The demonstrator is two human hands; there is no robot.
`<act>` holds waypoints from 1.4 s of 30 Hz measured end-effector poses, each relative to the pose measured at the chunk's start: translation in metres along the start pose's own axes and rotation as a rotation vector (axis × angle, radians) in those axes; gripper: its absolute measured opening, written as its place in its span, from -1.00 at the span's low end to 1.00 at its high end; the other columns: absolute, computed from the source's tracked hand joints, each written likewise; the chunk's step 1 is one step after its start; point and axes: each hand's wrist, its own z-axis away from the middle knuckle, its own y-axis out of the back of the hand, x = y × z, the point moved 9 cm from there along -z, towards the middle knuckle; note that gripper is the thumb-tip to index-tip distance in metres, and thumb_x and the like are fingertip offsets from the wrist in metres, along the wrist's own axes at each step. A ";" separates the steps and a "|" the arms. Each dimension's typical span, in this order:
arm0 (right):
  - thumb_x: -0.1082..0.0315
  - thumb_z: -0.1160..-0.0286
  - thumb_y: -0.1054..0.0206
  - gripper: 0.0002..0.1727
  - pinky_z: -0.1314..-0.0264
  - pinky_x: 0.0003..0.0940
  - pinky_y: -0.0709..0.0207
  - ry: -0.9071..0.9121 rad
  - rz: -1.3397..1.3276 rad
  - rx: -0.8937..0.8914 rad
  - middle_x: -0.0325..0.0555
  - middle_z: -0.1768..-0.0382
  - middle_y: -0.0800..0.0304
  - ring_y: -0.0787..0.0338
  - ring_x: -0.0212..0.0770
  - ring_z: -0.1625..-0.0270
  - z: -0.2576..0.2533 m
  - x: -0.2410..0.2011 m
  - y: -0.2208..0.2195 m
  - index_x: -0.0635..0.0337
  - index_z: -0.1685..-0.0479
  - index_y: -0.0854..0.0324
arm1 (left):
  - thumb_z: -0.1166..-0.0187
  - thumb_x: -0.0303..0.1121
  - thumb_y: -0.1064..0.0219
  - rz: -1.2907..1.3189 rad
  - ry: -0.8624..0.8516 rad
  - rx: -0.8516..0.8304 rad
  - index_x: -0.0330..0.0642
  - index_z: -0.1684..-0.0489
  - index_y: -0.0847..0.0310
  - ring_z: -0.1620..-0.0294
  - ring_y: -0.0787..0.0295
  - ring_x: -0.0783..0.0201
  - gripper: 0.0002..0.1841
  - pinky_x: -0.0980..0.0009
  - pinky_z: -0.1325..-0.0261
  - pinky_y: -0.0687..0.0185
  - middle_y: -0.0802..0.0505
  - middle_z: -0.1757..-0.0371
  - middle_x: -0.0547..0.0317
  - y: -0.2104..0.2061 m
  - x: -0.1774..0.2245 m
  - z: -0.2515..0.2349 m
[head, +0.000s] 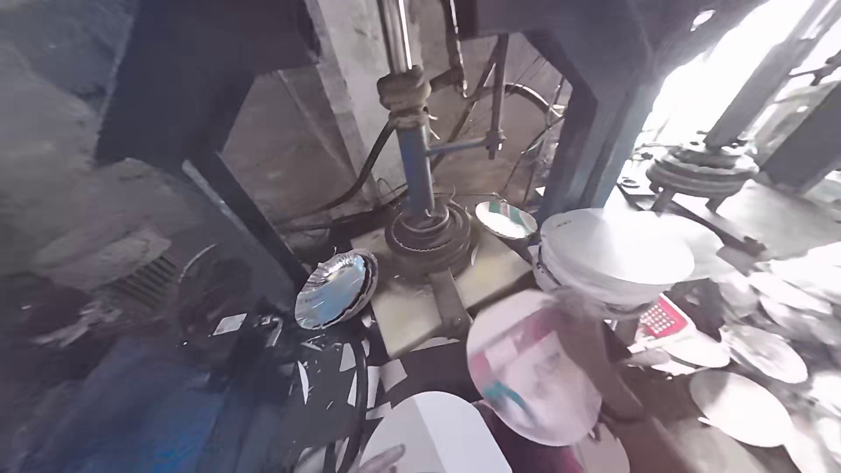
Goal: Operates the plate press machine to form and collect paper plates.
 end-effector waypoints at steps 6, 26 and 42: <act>0.34 -0.52 -0.34 -0.83 0.19 -0.61 -0.64 0.105 -0.233 -0.368 -0.40 0.33 -0.83 -0.73 -0.60 0.31 0.042 -0.063 -0.002 0.20 0.06 -0.75 | -0.73 0.15 -0.06 0.353 0.115 -0.164 0.01 -0.13 -0.81 -0.18 -0.78 0.50 -0.49 0.41 -0.33 -0.67 -0.89 -0.14 0.42 -0.055 0.000 -0.004; -0.06 -0.58 -0.32 -0.31 -0.43 0.47 -0.28 0.121 0.704 -0.379 0.25 -0.48 -0.62 -0.57 0.38 -0.51 0.012 0.028 -0.046 0.31 -0.52 -0.55 | -0.80 -0.39 0.10 0.294 0.046 0.217 -0.37 -0.66 -0.16 -0.38 -0.65 0.51 -0.52 0.47 -0.42 -0.55 -0.71 -0.40 0.15 0.029 -0.044 0.002; 0.48 -0.63 -0.20 -0.61 -0.23 0.25 -0.56 -0.577 0.658 -0.320 0.57 -0.05 -0.74 -0.79 0.35 -0.02 0.084 0.083 0.226 0.62 -0.31 -0.54 | -0.70 -0.21 -0.23 0.525 0.053 0.163 -0.05 -0.57 -0.47 -0.28 -0.77 0.45 -0.54 0.37 -0.36 -0.69 -0.83 -0.31 0.42 0.010 -0.037 -0.015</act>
